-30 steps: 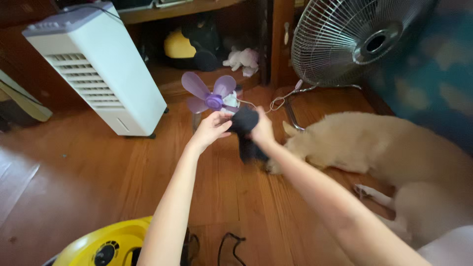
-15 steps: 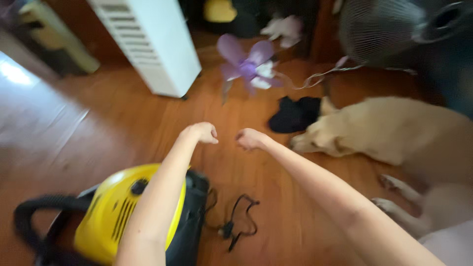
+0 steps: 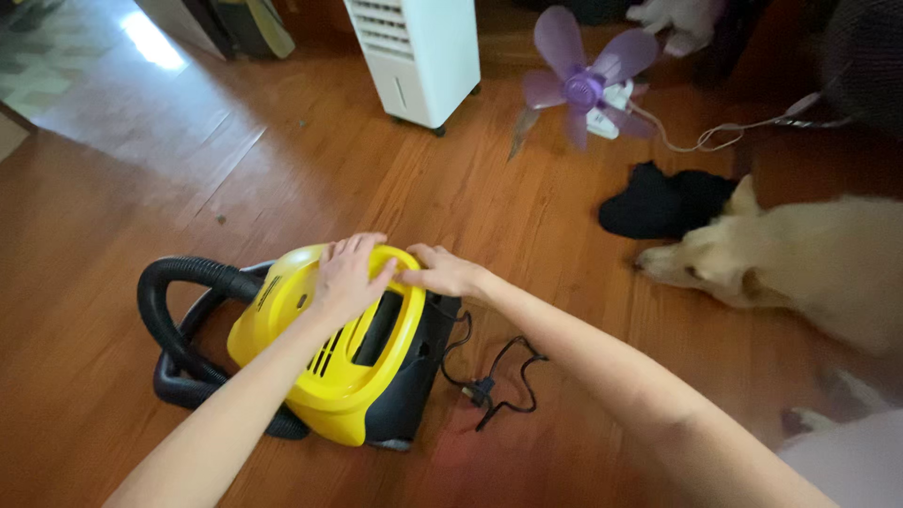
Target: The person assembles a vacuum cleaner by winding the hose, picking up a cloth, and plugging the power cord into a wall outlet before turning the dial on the device.
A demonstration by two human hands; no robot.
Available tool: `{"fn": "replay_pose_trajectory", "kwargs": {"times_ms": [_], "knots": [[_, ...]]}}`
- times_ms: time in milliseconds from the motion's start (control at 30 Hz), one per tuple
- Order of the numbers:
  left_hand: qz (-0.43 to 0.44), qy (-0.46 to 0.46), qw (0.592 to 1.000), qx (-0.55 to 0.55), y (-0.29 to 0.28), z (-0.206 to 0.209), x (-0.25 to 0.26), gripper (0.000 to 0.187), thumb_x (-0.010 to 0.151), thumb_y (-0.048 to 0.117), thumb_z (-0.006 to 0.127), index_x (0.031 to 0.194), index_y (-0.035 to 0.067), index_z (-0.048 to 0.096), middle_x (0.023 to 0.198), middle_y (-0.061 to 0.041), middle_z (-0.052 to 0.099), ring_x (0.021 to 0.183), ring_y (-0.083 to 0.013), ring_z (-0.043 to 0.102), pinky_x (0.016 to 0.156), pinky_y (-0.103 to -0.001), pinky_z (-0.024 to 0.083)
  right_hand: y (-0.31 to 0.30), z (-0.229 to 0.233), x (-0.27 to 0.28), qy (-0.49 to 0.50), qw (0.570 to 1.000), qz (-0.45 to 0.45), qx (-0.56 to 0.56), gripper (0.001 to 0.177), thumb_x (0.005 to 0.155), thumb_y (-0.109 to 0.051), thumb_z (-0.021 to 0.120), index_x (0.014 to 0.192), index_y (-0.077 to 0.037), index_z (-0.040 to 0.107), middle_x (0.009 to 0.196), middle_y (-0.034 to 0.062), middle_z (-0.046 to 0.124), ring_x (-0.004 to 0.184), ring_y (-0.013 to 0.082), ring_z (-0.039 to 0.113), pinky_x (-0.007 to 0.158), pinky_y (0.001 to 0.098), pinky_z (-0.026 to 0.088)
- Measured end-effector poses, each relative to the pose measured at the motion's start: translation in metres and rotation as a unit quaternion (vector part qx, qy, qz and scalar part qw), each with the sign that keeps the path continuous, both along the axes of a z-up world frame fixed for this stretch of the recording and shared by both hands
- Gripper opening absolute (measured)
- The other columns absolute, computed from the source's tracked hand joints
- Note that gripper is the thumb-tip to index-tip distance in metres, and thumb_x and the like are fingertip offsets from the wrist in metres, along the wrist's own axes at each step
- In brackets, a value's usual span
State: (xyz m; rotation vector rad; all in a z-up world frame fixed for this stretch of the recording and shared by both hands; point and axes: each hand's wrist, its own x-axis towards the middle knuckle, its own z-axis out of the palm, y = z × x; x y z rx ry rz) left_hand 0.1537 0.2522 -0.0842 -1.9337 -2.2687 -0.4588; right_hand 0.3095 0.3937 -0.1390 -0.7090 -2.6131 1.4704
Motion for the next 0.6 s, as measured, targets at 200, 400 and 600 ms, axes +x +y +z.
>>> {"fn": "replay_pose_trajectory", "kwargs": {"times_ms": [200,400,600], "knots": [[0.095,0.080,0.990,0.066,0.003,-0.028,0.038,0.053,0.082,0.021,0.063,0.133,0.008,0.059,0.141,-0.013,0.054,0.138,-0.0334,0.041,0.108,-0.060,0.026,0.009,-0.030,-0.018,0.091,0.995,0.014,0.044,0.080,0.087,-0.052,0.054,0.153,-0.008,0.043,0.151,0.0262,0.047,0.147,0.0412,0.033,0.119,0.0453,0.032],[0.101,0.022,0.994,0.047,0.037,-0.034,0.014,0.040,0.088,0.019,0.062,0.128,0.014,0.062,0.136,-0.005,0.060,0.136,-0.0262,0.046,0.109,-0.058,0.026,0.047,-0.059,-0.063,0.093,0.992,-0.084,0.026,0.075,0.081,-0.043,0.061,0.146,-0.008,0.050,0.147,0.0235,0.050,0.146,0.0409,0.030,0.119,0.0439,0.033],[0.142,0.007,0.990,0.019,0.100,-0.034,-0.009,0.034,0.089,0.023,0.062,0.122,0.016,0.065,0.130,-0.004,0.063,0.131,-0.0273,0.049,0.106,-0.067,0.025,0.092,-0.064,-0.094,0.085,0.986,-0.139,0.035,0.063,0.087,-0.045,0.060,0.140,-0.012,0.061,0.151,0.0209,0.050,0.140,0.0432,0.037,0.116,0.0445,0.036]]}}
